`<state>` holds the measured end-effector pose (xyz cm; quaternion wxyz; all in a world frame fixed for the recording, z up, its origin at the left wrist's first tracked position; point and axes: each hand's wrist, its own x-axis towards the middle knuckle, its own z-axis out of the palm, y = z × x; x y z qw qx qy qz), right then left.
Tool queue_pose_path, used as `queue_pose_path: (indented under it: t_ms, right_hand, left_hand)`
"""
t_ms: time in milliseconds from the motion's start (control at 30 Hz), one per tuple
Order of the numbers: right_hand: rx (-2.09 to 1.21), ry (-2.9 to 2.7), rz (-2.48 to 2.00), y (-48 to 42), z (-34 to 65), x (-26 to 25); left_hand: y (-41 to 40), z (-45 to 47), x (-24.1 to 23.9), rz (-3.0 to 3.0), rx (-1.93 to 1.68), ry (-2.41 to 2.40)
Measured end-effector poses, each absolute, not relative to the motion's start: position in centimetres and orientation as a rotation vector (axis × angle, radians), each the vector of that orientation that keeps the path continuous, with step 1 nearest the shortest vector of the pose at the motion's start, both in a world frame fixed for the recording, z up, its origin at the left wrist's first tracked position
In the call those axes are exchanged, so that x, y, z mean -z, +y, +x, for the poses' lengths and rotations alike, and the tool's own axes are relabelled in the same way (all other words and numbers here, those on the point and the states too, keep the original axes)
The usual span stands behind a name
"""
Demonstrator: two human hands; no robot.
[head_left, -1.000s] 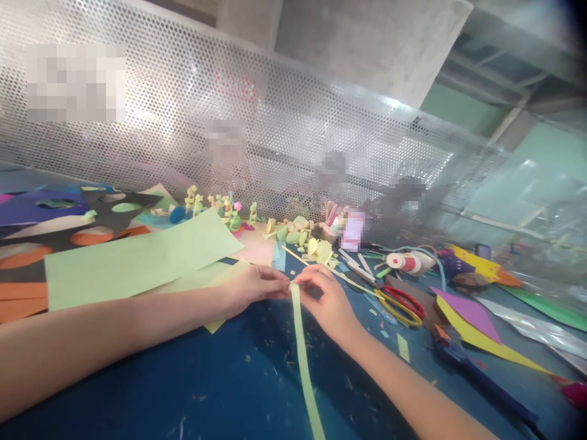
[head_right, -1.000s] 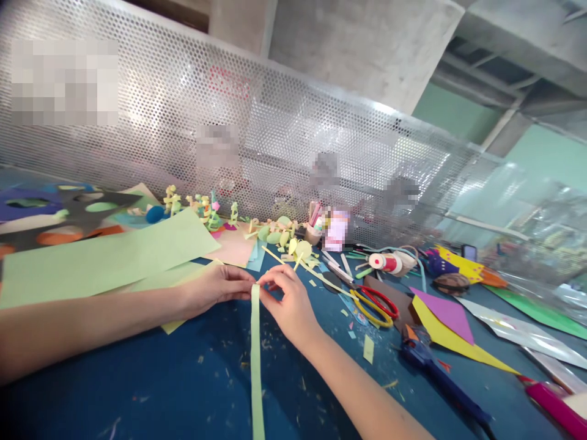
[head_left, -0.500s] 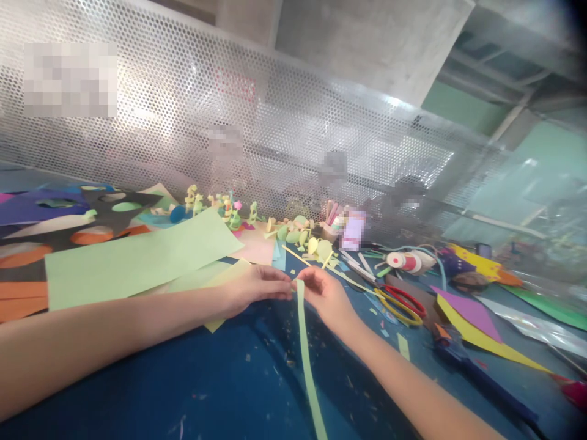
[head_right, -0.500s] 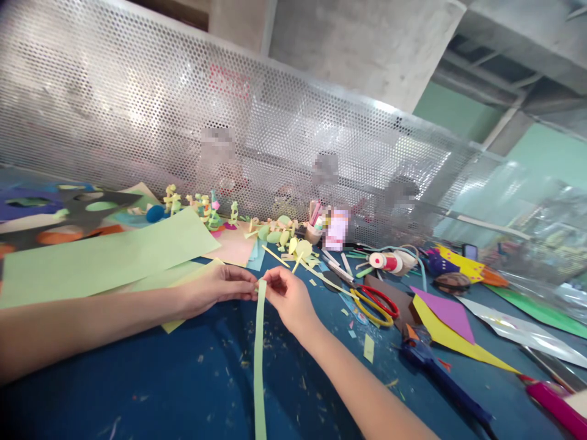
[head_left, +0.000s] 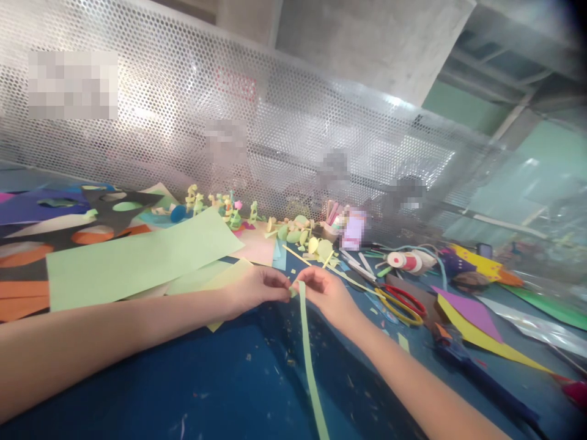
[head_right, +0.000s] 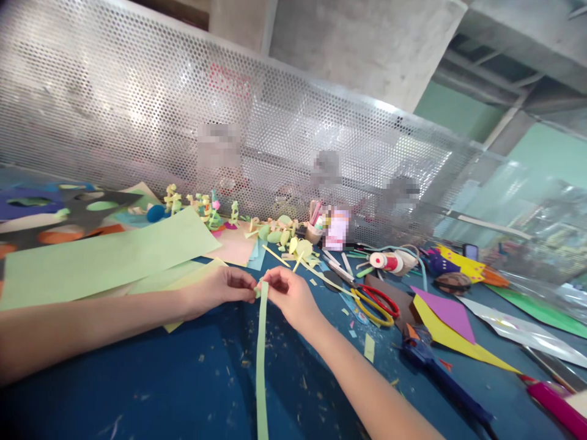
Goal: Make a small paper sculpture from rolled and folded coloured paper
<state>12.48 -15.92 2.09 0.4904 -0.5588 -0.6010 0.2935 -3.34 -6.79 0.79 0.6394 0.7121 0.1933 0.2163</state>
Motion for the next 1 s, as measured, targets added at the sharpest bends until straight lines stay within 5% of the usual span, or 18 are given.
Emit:
queue_pose_path:
  t_ms: [1000]
  right_hand:
    - [-0.761, -1.451, -1.438, -16.08, 12.52, -2.03]
  left_hand:
    - [-6.90, -3.28, -0.69, 1.674, -0.534, 0.528]
